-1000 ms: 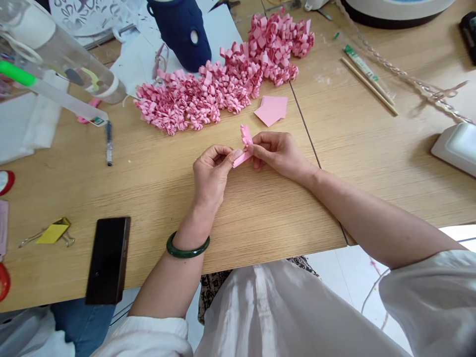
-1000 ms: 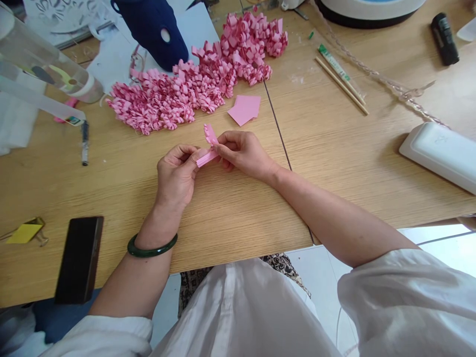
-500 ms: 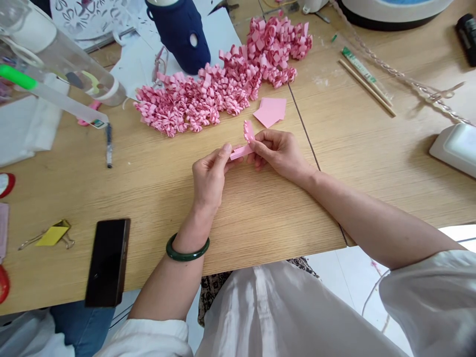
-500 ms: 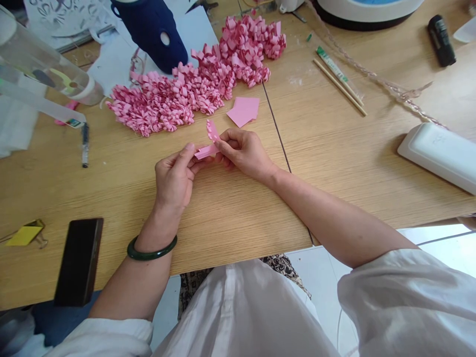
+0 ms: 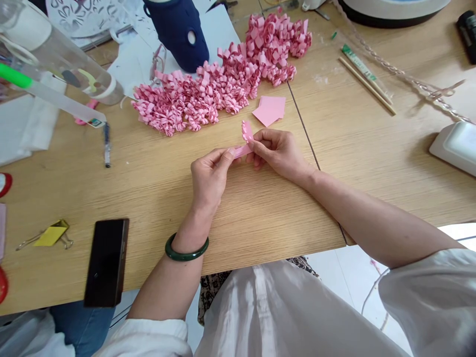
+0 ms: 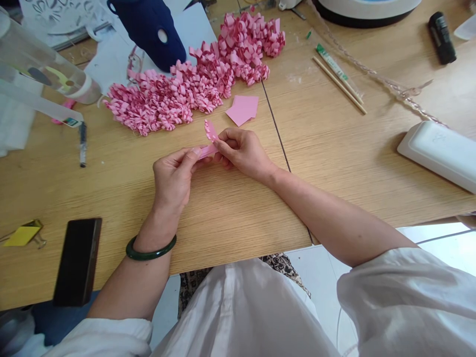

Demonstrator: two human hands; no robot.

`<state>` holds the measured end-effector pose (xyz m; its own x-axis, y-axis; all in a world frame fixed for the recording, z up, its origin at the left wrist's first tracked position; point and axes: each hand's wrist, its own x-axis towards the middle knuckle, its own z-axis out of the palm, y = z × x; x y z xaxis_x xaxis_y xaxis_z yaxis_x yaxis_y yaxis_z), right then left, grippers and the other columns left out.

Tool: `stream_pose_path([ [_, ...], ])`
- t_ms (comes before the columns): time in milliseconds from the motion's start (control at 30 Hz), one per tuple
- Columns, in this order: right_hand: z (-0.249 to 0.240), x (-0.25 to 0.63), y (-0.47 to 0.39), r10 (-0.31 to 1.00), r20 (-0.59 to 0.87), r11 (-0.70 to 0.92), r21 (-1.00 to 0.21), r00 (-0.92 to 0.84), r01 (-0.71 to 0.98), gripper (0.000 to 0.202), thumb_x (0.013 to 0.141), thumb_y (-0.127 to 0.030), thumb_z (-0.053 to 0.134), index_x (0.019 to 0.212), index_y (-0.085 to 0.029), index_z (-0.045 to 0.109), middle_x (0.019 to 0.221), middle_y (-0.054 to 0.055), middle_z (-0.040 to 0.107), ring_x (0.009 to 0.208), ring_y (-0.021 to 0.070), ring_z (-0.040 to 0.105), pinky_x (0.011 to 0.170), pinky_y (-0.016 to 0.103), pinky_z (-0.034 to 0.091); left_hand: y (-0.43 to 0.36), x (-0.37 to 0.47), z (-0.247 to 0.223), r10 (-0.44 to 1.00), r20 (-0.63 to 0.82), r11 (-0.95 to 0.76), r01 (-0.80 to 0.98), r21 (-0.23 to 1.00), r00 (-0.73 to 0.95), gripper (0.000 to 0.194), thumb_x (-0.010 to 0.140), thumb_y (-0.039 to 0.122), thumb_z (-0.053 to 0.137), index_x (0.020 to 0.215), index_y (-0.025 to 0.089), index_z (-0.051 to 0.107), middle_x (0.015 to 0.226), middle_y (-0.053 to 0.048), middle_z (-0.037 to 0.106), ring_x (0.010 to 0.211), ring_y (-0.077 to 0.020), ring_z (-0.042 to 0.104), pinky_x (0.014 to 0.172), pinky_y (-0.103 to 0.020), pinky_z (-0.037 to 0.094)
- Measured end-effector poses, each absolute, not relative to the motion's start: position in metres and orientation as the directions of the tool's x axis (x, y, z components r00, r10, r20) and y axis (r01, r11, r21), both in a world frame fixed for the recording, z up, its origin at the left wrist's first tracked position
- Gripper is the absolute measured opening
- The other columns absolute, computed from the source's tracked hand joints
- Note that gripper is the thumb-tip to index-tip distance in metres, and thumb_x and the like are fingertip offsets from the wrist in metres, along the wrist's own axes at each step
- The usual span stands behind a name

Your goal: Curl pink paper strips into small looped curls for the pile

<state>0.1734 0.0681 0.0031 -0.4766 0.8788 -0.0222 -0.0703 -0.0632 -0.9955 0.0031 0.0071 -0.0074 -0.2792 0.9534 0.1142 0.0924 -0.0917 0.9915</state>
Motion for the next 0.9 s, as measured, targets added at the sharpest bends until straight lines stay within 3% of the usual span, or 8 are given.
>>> stream_pose_path([
  [267, 0.0028, 0.173, 0.0674, 0.88, -0.008, -0.043, -0.997, -0.476, -0.063, 0.026, 0.099, -0.036, 0.077, 0.083, -0.019, 0.065, 0.07, 0.001, 0.071, 0.055, 0.0094, 0.059, 0.051, 0.021, 0.054, 0.0041, 0.0032, 0.0013, 0.932, 0.236, -0.141, 0.325, 0.935, -0.276, 0.026, 0.094, 0.041, 0.076, 0.078, 0.021, 0.08, 0.075, -0.001, 0.075, 0.074, -0.0158, 0.07, 0.078, -0.027, 0.057],
  [600, -0.0037, 0.1722, 0.07, 0.865, 0.032, 0.002, -0.998, -0.501, -0.06, 0.024, 0.101, -0.023, 0.073, 0.082, -0.018, 0.059, 0.068, -0.002, 0.068, 0.053, 0.0063, 0.06, 0.05, 0.017, 0.05, 0.0047, 0.0021, -0.0044, 0.945, 0.194, -0.126, 0.253, 0.959, -0.265, 0.023, 0.096, 0.042, 0.075, 0.095, 0.023, 0.086, 0.095, -0.005, 0.084, 0.083, -0.0173, 0.076, 0.084, -0.029, 0.06],
  [900, -0.0022, 0.1732, 0.0671, 0.886, 0.066, 0.08, -0.997, -0.459, 0.013, 0.023, 0.098, -0.013, 0.071, 0.08, -0.02, 0.058, 0.065, -0.004, 0.064, 0.05, 0.0061, 0.058, 0.045, 0.017, 0.047, 0.0037, 0.0046, -0.0026, 0.942, 0.201, -0.125, 0.276, 0.953, -0.267, 0.02, 0.094, 0.038, 0.076, 0.095, 0.022, 0.087, 0.094, -0.005, 0.084, 0.081, -0.0166, 0.077, 0.082, -0.027, 0.061],
])
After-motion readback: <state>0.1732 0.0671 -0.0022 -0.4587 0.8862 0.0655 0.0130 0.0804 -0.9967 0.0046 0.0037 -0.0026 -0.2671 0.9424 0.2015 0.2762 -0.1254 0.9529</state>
